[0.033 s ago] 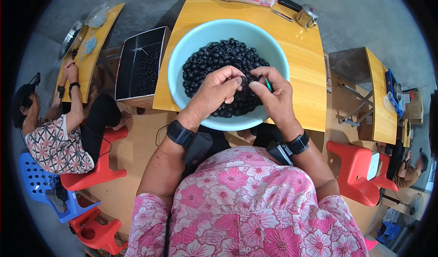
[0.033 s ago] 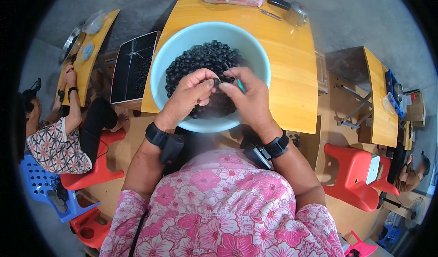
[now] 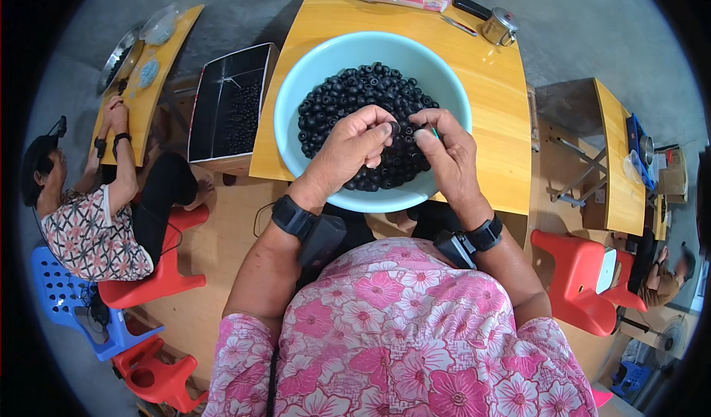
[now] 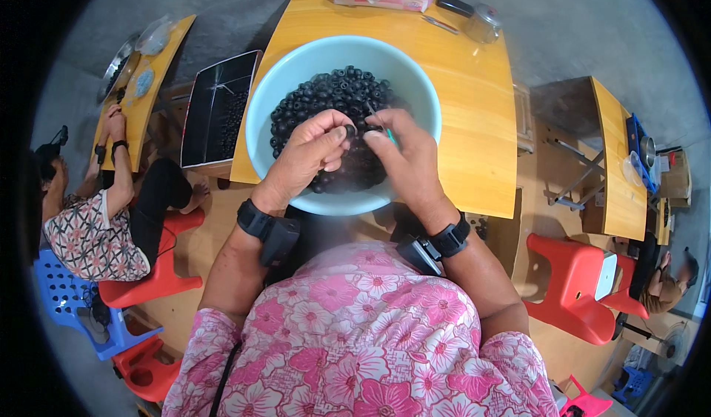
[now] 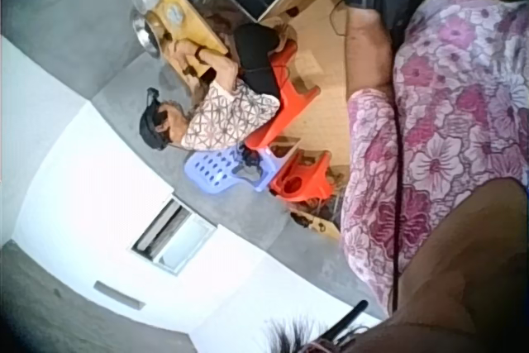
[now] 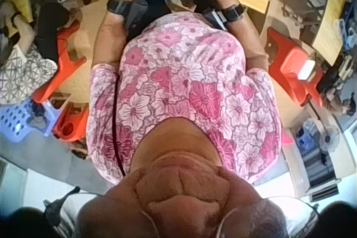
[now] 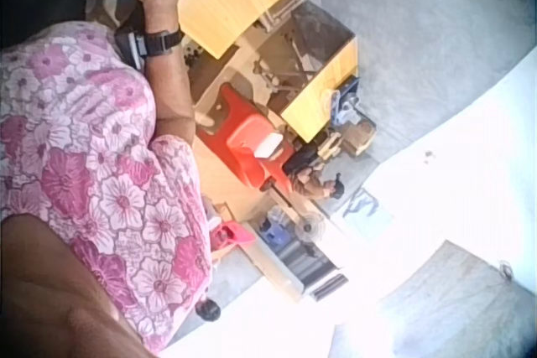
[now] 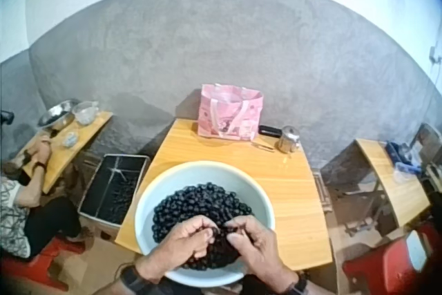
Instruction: Peeling and cleaning small black seeds from a large bowl using a small knife.
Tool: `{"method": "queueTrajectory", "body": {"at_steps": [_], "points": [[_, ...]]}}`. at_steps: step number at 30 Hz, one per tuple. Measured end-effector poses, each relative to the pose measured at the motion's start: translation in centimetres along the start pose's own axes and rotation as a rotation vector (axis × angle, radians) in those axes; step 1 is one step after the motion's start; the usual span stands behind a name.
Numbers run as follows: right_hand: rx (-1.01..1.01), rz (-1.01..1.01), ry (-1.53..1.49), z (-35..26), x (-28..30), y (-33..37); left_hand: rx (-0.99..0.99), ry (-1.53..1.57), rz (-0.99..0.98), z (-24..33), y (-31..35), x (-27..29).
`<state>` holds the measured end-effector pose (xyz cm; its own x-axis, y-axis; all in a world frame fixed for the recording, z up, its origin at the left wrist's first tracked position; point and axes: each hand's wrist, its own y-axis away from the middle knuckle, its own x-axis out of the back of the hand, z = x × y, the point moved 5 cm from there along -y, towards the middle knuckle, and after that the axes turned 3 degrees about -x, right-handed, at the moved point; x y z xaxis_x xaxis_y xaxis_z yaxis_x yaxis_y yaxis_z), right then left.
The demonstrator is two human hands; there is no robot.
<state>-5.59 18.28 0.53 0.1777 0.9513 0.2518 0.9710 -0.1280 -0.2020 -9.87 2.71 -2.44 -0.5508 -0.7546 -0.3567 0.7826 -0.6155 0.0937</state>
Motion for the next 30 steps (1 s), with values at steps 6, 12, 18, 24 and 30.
{"method": "queueTrajectory", "body": {"at_steps": [6, 12, 18, 24, 30], "points": [[0.102, -0.107, 0.143, -0.2, -0.4, 0.2, -0.011, 0.192, -0.022, -0.1, 0.0, 0.2], [0.157, -0.138, 0.311, -0.9, -1.0, 0.2, 0.032, 0.21, -0.046, 0.0, 0.2, 0.0], [0.19, -0.133, 0.438, -0.9, -0.7, 0.1, 0.067, 0.284, -0.059, -0.1, 0.1, -0.5], [0.177, -0.148, 0.474, -0.9, -0.9, -0.1, 0.069, 0.271, -0.046, -0.1, -0.2, -0.2], [0.165, -0.146, 0.479, -0.8, -0.9, -0.3, 0.08, 0.274, -0.059, -0.1, -0.4, -0.2]]}}
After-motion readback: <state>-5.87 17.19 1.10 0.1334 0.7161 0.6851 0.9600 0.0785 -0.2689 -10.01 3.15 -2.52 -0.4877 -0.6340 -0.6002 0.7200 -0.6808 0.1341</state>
